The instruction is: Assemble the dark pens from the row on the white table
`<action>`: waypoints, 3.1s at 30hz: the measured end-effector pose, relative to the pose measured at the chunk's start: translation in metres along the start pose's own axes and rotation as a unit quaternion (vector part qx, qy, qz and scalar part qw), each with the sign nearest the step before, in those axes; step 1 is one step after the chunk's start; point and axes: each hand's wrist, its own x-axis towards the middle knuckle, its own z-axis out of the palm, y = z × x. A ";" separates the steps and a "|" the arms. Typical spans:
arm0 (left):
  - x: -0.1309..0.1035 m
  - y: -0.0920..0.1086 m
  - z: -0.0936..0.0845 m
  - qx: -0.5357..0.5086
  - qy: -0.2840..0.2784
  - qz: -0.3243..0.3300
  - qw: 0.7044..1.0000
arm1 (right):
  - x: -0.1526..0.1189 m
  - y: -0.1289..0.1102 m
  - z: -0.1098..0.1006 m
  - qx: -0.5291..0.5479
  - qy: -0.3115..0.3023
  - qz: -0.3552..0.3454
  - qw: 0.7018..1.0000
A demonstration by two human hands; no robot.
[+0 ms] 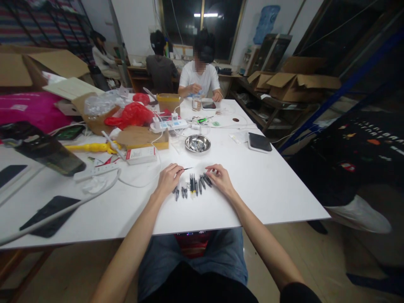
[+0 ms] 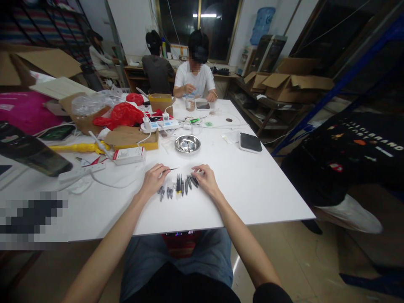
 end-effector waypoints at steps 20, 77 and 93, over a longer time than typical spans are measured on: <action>0.000 0.006 0.004 -0.003 0.032 -0.002 0.999 | -0.019 -0.042 0.030 -0.174 -0.115 -0.059 0.976; 0.005 0.000 0.008 0.006 0.012 0.025 1.000 | 0.027 -0.006 0.038 0.058 -0.021 -0.015 0.998; 0.004 0.002 0.005 0.023 0.009 0.040 0.999 | 0.023 -0.007 0.039 0.070 -0.015 -0.010 0.997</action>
